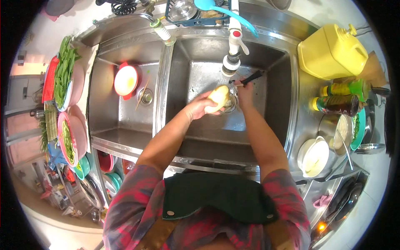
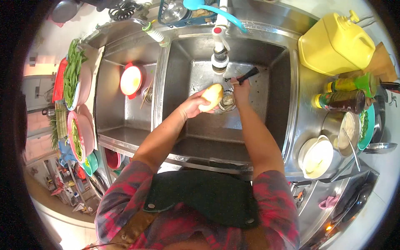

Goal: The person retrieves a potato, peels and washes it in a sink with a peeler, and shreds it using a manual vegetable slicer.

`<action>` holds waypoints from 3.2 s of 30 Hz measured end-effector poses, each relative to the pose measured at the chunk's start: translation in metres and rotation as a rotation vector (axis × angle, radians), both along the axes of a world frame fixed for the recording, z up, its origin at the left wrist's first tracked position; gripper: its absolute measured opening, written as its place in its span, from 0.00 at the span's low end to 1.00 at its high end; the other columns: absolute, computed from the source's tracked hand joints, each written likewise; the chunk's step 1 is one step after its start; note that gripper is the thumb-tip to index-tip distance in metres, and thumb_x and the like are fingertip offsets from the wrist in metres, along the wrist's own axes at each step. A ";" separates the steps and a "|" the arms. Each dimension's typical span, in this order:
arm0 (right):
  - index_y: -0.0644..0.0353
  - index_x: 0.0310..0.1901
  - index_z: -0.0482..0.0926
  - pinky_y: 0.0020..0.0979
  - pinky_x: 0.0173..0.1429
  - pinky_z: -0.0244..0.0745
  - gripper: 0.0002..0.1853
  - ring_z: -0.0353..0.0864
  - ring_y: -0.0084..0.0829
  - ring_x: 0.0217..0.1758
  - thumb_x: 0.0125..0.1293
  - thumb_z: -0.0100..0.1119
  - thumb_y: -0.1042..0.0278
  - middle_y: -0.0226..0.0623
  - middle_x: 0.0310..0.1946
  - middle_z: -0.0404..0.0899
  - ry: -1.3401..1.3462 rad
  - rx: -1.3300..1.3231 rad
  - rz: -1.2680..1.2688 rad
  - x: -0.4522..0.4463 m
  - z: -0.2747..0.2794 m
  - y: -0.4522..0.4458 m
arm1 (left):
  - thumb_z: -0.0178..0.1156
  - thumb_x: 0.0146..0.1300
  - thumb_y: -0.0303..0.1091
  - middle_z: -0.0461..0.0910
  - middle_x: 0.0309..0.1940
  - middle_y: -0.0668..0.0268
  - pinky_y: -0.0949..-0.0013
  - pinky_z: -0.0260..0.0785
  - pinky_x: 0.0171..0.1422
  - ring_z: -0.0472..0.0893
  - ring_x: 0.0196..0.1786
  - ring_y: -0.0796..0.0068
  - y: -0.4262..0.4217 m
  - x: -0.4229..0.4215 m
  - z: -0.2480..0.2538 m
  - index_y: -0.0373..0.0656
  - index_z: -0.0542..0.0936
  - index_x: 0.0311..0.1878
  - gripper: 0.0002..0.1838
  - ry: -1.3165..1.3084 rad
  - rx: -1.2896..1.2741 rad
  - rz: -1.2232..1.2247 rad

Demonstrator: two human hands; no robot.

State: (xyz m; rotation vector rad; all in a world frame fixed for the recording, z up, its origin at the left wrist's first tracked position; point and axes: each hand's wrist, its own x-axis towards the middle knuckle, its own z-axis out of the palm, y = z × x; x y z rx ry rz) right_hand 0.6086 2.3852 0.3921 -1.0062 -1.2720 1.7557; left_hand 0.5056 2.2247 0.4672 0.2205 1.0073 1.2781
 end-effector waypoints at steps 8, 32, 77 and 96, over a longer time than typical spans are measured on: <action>0.59 0.38 0.71 0.22 0.40 0.68 0.10 0.71 0.19 0.34 0.57 0.62 0.74 0.28 0.31 0.73 0.081 0.144 0.174 0.003 0.044 -0.023 | 0.52 0.56 0.30 0.73 0.49 0.61 0.67 0.74 0.37 0.79 0.40 0.65 0.013 0.009 0.002 0.50 0.57 0.64 0.31 0.167 0.020 0.079; 0.54 0.29 0.68 0.22 0.24 0.58 0.11 0.64 0.17 0.22 0.64 0.55 0.59 0.23 0.20 0.66 0.245 -0.631 -0.008 -0.003 0.056 -0.016 | 0.62 0.54 0.39 0.71 0.47 0.64 0.69 0.74 0.41 0.76 0.42 0.68 0.032 0.022 0.006 0.42 0.57 0.61 0.35 0.236 -0.090 0.129; 0.63 0.29 0.74 0.27 0.29 0.64 0.11 0.69 0.20 0.26 0.61 0.58 0.63 0.27 0.23 0.74 -0.112 -0.041 -0.121 0.025 0.051 0.004 | 0.56 0.42 0.17 0.67 0.51 0.62 0.62 0.73 0.44 0.74 0.47 0.66 0.024 0.014 0.009 0.54 0.56 0.64 0.42 0.016 -0.003 0.069; 0.63 0.32 0.74 0.28 0.32 0.65 0.10 0.69 0.22 0.28 0.61 0.57 0.64 0.31 0.26 0.75 -0.304 0.058 -0.287 0.010 0.049 0.017 | 0.54 0.47 0.20 0.68 0.51 0.58 0.61 0.75 0.42 0.77 0.43 0.63 0.028 0.011 0.014 0.51 0.58 0.63 0.37 -0.135 -0.011 0.025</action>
